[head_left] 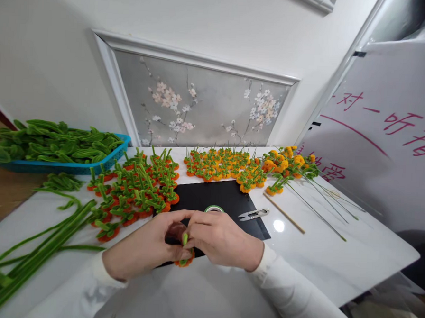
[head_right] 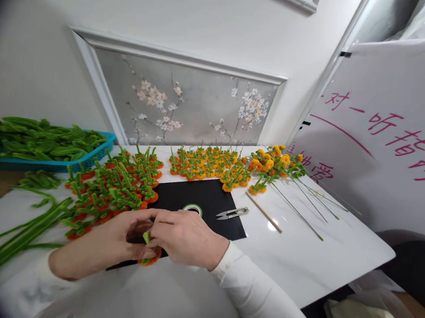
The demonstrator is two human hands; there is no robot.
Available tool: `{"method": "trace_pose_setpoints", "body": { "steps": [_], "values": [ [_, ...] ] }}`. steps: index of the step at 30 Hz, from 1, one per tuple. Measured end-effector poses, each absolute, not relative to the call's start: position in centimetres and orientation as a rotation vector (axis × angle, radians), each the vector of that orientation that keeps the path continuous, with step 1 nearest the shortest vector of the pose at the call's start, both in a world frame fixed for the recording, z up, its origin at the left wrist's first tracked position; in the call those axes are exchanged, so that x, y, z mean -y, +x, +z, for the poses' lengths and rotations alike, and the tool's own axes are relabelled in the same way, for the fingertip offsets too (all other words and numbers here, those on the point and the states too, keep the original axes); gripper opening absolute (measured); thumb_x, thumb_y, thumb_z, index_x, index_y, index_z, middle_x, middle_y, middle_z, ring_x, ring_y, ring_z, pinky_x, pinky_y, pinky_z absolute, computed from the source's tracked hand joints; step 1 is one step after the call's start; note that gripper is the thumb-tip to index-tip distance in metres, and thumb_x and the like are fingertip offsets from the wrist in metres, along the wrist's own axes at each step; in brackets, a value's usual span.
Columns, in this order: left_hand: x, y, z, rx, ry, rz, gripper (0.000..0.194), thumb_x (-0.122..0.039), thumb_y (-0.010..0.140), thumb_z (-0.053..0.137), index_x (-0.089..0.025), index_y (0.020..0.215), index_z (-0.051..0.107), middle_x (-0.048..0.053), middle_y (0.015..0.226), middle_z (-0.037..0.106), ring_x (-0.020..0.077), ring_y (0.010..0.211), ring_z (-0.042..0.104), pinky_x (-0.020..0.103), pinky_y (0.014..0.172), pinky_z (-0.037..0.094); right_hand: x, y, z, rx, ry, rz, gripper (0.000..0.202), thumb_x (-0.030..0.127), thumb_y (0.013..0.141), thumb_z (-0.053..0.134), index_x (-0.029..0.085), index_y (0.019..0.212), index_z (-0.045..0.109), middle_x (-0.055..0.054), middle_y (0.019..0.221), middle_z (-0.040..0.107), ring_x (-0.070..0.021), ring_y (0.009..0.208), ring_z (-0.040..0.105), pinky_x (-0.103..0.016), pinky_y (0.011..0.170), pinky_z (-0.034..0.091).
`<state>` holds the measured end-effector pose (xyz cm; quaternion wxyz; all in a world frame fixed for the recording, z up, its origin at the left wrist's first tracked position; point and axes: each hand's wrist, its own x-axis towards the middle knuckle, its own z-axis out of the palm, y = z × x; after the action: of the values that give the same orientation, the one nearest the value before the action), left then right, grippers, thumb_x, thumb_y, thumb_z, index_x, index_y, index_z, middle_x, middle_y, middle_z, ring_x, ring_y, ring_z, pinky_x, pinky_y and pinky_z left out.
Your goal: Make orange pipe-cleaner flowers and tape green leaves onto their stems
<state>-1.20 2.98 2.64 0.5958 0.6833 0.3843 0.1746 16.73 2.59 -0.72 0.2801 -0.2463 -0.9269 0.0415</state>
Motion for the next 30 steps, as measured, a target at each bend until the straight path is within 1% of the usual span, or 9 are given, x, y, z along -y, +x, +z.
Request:
{"method": "trace_pose_setpoints", "body": {
  "steps": [5, 7, 9, 12, 17, 21, 24, 28, 30],
  "values": [
    [-2.9, -1.3, 3.4, -0.886, 1.651, 0.352, 0.044, -0.01, 0.066, 0.064, -0.02, 0.109, 0.061, -0.001, 0.079, 0.063, 0.018, 0.076, 0.058, 0.026, 0.065, 0.047, -2.3, 16.3, -0.8, 2.485, -0.654, -0.045, 0.014, 0.017, 0.091, 0.045, 0.017, 0.08, 0.054, -0.004, 0.086, 0.058, -0.0129, 0.073, 0.053, -0.026, 0.06, 0.036],
    [-3.1, -1.6, 3.9, -0.846, 1.694, 0.346, 0.044, -0.009, 0.068, 0.062, -0.021, 0.111, 0.06, 0.001, 0.088, 0.065, 0.0203, 0.084, 0.06, 0.029, 0.071, 0.048, -2.2, 16.2, -0.7, 2.469, -0.688, -0.061, 0.015, 0.018, 0.091, 0.044, 0.017, 0.08, 0.054, -0.003, 0.086, 0.057, -0.013, 0.073, 0.053, -0.026, 0.06, 0.035],
    [-3.3, -2.1, 4.3, -0.833, 1.723, 0.384, 0.043, -0.012, 0.071, 0.062, -0.024, 0.113, 0.059, 0.003, 0.101, 0.064, 0.0227, 0.096, 0.059, 0.033, 0.083, 0.047, -2.2, 16.2, -0.6, 2.439, -0.769, -0.069, 0.016, 0.02, 0.092, 0.043, 0.017, 0.08, 0.053, -0.003, 0.085, 0.057, -0.0133, 0.072, 0.052, -0.026, 0.058, 0.034],
    [-3.6, -2.7, 4.6, -0.938, 1.729, 0.477, 0.033, -0.018, 0.075, 0.061, -0.025, 0.108, 0.06, 0.003, 0.108, 0.062, 0.023, 0.104, 0.057, 0.036, 0.09, 0.044, -2.2, 16.4, -0.5, 2.395, -0.885, -0.075, 0.016, 0.024, 0.092, 0.044, 0.017, 0.081, 0.053, -0.003, 0.082, 0.055, -0.0132, 0.067, 0.05, -0.026, 0.055, 0.032],
    [-3.2, -1.9, 3.6, -0.98, 1.704, 0.428, 0.017, -0.023, 0.074, 0.064, -0.02, 0.089, 0.058, 0.002, 0.093, 0.062, 0.0218, 0.09, 0.061, 0.033, 0.079, 0.049, -2.1, 16.4, -0.4, 2.359, -0.972, -0.035, 0.014, 0.023, 0.091, 0.044, 0.017, 0.081, 0.052, -0.002, 0.082, 0.054, -0.0128, 0.066, 0.05, -0.025, 0.056, 0.033],
    [-2.7, -0.7, 2.6, -1.073, 1.484, 0.482, 0.018, -0.03, 0.072, 0.066, -0.018, 0.079, 0.055, -0.001, 0.077, 0.059, 0.0181, 0.076, 0.06, 0.032, 0.071, 0.049, -2.1, 16.7, -0.3, 2.32, -0.999, 0.024, 0.015, 0.022, 0.092, 0.042, 0.017, 0.083, 0.052, -0.003, 0.084, 0.054, -0.013, 0.071, 0.052, -0.024, 0.059, 0.037],
    [-2.6, -0.3, 2.5, -1.075, 1.403, 0.54, 0.019, -0.031, 0.072, 0.067, -0.015, 0.074, 0.057, -0.003, 0.069, 0.055, 0.0135, 0.068, 0.055, 0.029, 0.069, 0.046, -2.3, 17.0, -0.4, 2.313, -0.981, 0.038, 0.016, 0.023, 0.093, 0.041, 0.017, 0.084, 0.053, -0.003, 0.085, 0.054, -0.0129, 0.073, 0.052, -0.023, 0.061, 0.039],
    [-2.6, -0.5, 3.1, -1.0, 1.353, 0.483, 0.019, -0.028, 0.071, 0.069, -0.014, 0.066, 0.057, -0.005, 0.06, 0.048, 0.0084, 0.057, 0.042, 0.022, 0.056, 0.037, -2.7, 17.2, -0.6, 2.328, -0.905, 0.097, 0.016, 0.02, 0.094, 0.04, 0.017, 0.083, 0.051, -0.004, 0.085, 0.054, -0.0131, 0.076, 0.053, -0.022, 0.065, 0.042],
    [-2.7, -0.8, 3.4, -0.966, 1.287, 0.427, 0.02, -0.027, 0.069, 0.071, -0.014, 0.065, 0.056, -0.006, 0.058, 0.047, 0.0075, 0.055, 0.039, 0.021, 0.053, 0.035, -2.7, 17.3, -0.6, 2.329, -0.855, 0.164, 0.016, 0.019, 0.094, 0.04, 0.017, 0.082, 0.05, -0.004, 0.086, 0.054, -0.0131, 0.078, 0.054, -0.022, 0.066, 0.043]
  ]
}}
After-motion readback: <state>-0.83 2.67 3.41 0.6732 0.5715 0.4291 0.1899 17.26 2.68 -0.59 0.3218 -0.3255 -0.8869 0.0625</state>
